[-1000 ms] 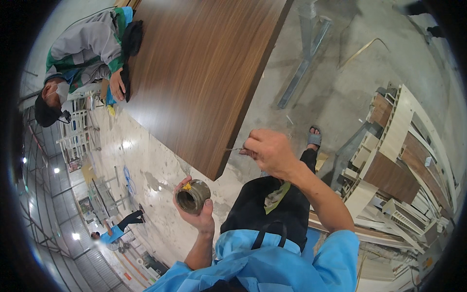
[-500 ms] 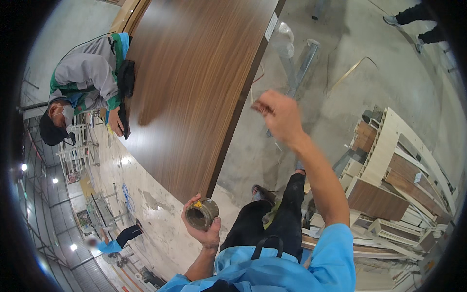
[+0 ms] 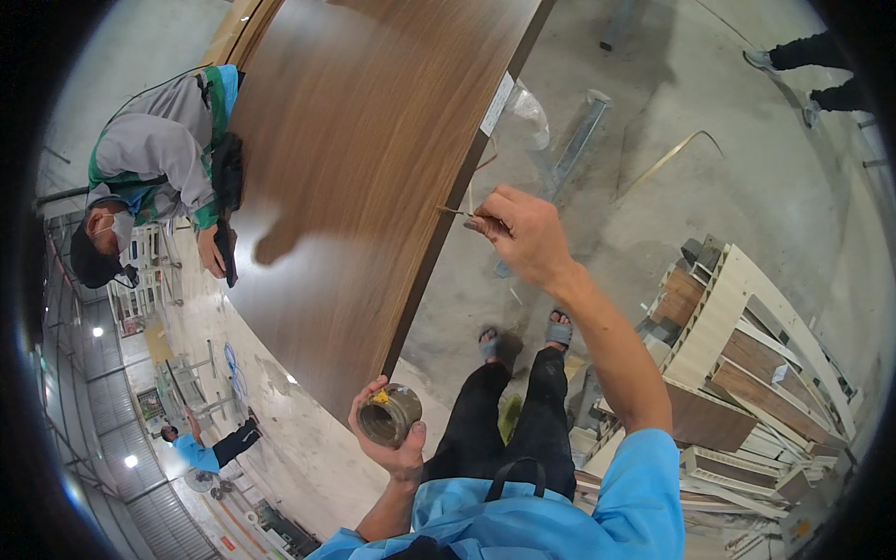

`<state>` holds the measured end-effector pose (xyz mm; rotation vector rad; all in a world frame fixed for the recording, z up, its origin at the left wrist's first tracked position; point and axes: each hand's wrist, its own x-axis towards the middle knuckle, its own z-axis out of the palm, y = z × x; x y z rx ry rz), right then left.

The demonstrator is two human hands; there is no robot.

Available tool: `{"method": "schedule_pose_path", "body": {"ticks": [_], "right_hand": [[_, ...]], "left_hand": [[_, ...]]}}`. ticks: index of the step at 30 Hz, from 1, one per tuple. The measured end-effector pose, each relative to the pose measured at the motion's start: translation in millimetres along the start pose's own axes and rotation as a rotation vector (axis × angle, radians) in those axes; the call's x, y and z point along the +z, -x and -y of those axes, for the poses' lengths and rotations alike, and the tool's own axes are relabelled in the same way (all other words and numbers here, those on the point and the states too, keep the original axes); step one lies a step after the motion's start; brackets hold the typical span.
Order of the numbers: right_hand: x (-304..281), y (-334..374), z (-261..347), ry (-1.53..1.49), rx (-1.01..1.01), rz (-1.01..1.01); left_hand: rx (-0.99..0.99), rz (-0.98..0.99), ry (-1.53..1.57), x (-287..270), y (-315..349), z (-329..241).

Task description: The person applies a finish to a large wooden tabletop using a small brush and a cloth. They repeatedly dip the brush into a container, apply the finish to the table surface, and wipe the area with a cloth. Other people are present in the workshop, and one also wipes the table.

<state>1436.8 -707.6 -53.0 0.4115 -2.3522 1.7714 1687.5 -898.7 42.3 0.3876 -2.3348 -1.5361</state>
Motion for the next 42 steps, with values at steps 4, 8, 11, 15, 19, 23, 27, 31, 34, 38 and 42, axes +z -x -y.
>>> {"method": "schedule_pose_path", "body": {"ticks": [4, 8, 11, 15, 19, 23, 27, 31, 34, 38, 42], "right_hand": [[-9, -21, -10, -0.018, 0.110, -0.169], [-9, -21, -7, -0.058, 0.066, -0.104], [-10, -17, -9, -0.024, 0.007, -0.057], [-20, -37, -26, 0.040, 0.072, -0.137], [-18, -34, -18, 0.115, -0.021, -0.064], [-4, -2, 0, -0.020, -0.055, 0.166], [-5, -5, -6, -0.018, 0.132, -0.009], [-7, -6, 1, 0.018, -0.006, 0.123], [-9, -6, 7, 0.052, -0.069, 0.176], [-31, -46, -23, 0.182, -0.045, -0.026], [-41, -69, -35, 0.234, 0.023, -0.081]], "left_hand": [[0.014, 0.017, -0.021, 9, -3, 1], [0.017, 0.050, 0.005, 15, -11, 3], [0.073, 0.111, 0.022, 23, -22, 7], [0.110, 0.161, 0.039, 33, -35, 10], [0.095, 0.239, 0.026, 39, -46, 8], [0.115, 0.257, 0.023, 44, -60, 7], [0.120, 0.256, 0.014, 46, -70, 8], [0.120, 0.280, 0.026, 48, -74, 7], [0.125, 0.301, 0.037, 52, -78, 8], [0.122, 0.318, 0.048, 57, -85, 9], [0.111, 0.319, 0.046, 60, -92, 8]]}}
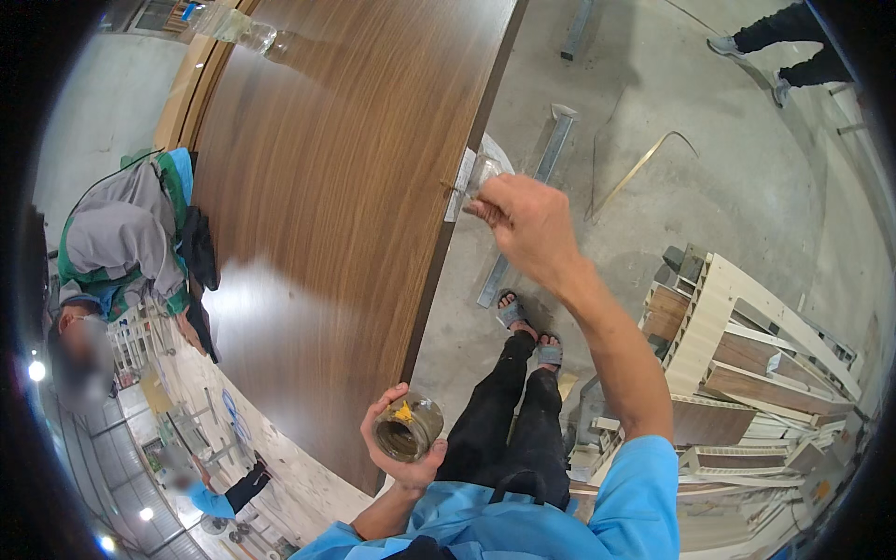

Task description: The person applies a finish to a large wooden tabletop using a small brush and a cloth. They repeatedly dip the brush into a container, apply the finish to the table surface, and wipe the area with a cloth. Other people are present in the workshop, and one also wipes the table.

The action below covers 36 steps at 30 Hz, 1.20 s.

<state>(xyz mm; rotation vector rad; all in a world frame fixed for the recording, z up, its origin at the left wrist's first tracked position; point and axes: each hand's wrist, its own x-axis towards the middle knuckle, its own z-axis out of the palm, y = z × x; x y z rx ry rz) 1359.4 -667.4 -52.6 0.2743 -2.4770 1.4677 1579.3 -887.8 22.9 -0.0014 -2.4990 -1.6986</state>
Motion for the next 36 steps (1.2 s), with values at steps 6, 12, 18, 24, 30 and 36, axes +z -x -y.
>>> {"method": "schedule_pose_path", "body": {"ticks": [6, 12, 18, 24, 30, 36], "right_hand": [[-5, 6, 16, 0.043, -0.148, 0.096], [-18, -11, 6, 0.181, 0.042, -0.038], [-16, -9, 2, 0.078, -0.112, 0.014], [-21, -12, 6, 0.071, -0.089, 0.020], [-22, -16, -1, 0.138, -0.021, -0.003], [-29, -23, -3, 0.012, -0.297, 0.141]], "left_hand": [[0.025, 0.055, 0.104, -1, -12, -6], [0.016, 0.075, 0.132, 0, -31, -9], [0.020, 0.128, 0.108, 2, -47, -9], [0.037, 0.138, 0.154, 7, -60, -11], [0.051, 0.170, 0.156, 16, -67, -12], [0.056, 0.137, 0.133, 35, -73, -17]]}}
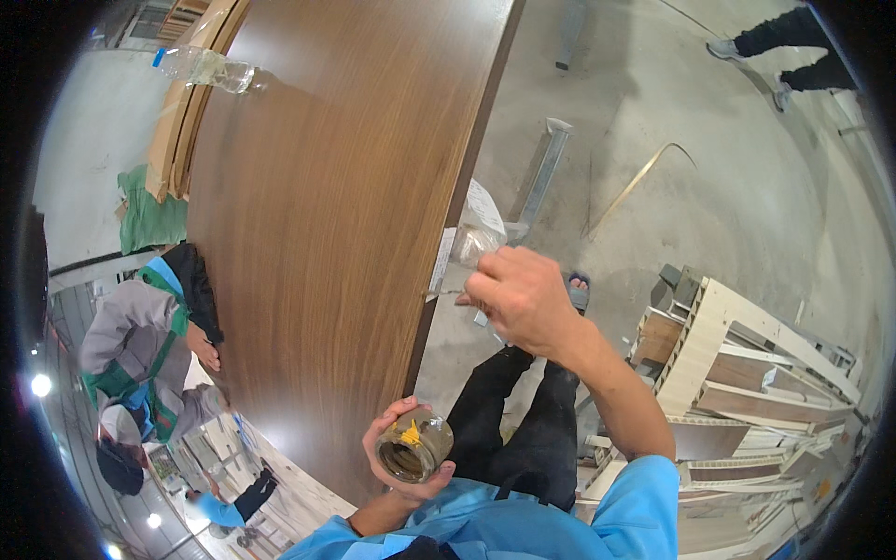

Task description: The person applies a finish to a large wooden tabletop using a small brush and a cloth. They repeatedly dip the brush into a container, apply the finish to the table surface, and wipe the area with a cloth. Other people are present in the workshop, and one also wipes the table.

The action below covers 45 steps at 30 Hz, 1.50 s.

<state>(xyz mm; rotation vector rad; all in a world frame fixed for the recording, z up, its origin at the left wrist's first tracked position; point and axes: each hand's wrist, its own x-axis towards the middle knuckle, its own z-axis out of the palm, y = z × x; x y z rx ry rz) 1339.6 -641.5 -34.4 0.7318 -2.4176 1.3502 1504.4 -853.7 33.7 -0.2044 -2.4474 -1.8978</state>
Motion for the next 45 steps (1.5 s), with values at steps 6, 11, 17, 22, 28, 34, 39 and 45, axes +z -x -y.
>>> {"method": "schedule_pose_path", "body": {"ticks": [6, 11, 17, 22, 28, 34, 39, 45], "right_hand": [[-9, -25, -36, 0.037, 0.212, -0.090], [-12, -21, -47, -0.039, 0.089, -0.027], [-18, -32, -54, -0.080, 0.204, -0.124], [-17, -32, -60, -0.181, -0.012, -0.050], [-18, -33, -62, -0.129, 0.064, -0.025], [-25, -49, -72, -0.087, 0.125, -0.092], [-26, -48, -82, -0.095, 0.157, -0.066], [-30, -51, -85, -0.057, 0.201, -0.109]], "left_hand": [[-0.014, -0.058, -0.023, 26, -15, -3], [-0.014, -0.096, -0.013, 44, -24, -5], [-0.028, -0.122, -0.038, 55, -36, -7], [-0.043, -0.141, -0.035, 62, -42, -5], [-0.063, -0.152, -0.030, 67, -46, -5], [-0.075, -0.158, -0.032, 69, -53, -2], [-0.050, -0.166, -0.037, 71, -58, -2], [-0.066, -0.176, -0.060, 76, -66, -2]]}}
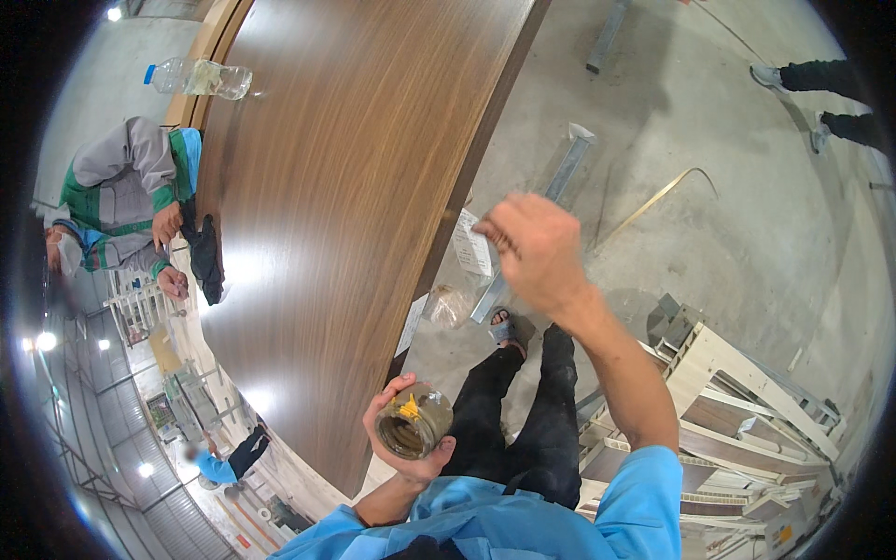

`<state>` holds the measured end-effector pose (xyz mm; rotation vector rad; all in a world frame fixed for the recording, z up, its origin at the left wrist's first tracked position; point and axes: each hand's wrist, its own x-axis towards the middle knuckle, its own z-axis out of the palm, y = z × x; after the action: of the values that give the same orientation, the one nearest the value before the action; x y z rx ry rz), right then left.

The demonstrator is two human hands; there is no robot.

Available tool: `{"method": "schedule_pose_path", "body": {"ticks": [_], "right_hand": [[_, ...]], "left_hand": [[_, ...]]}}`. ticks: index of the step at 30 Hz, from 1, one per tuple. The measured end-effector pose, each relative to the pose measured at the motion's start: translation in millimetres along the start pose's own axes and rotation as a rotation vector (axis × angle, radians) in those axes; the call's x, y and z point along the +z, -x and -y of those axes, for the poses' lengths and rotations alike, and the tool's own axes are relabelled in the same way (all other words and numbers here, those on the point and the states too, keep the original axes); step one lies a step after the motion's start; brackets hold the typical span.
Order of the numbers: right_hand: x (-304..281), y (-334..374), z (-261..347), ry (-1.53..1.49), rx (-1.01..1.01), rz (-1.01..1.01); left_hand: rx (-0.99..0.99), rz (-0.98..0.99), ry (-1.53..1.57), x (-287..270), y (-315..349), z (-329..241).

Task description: The person applies a finish to a large wooden tabletop using a small brush and a cloth. They repeatedly dip the brush into a container, apply the finish to the table surface, and wipe the area with a cloth. Other people are present in the workshop, and one also wipes the table.

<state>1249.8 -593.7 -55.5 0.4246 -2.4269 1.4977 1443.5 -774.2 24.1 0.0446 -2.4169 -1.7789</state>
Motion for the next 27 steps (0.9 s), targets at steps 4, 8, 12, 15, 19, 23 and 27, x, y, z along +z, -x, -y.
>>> {"method": "schedule_pose_path", "body": {"ticks": [4, 8, 12, 15, 19, 23, 27], "right_hand": [[-4, -8, -5, -0.054, -0.146, 0.074], [-6, -11, -7, -0.065, -0.035, 0.060], [-8, -14, -4, -0.098, -0.049, 0.067], [-12, -22, -5, -0.075, -0.103, 0.086], [-18, -34, -17, -0.084, 0.184, -0.051], [-18, -30, -15, -0.031, -0.041, 0.057], [-16, -25, -7, -0.075, 0.015, 0.037]], "left_hand": [[0.000, -0.002, 0.024, 6, -6, 1], [-0.016, -0.012, 0.015, 10, -10, 2], [-0.011, -0.032, 0.019, 13, -14, 3], [-0.009, -0.016, -0.006, 15, -15, 4], [-0.010, -0.028, -0.002, 18, -16, 4], [-0.012, -0.025, -0.009, 21, -16, 2], [-0.008, -0.028, -0.005, 22, -17, 0]]}}
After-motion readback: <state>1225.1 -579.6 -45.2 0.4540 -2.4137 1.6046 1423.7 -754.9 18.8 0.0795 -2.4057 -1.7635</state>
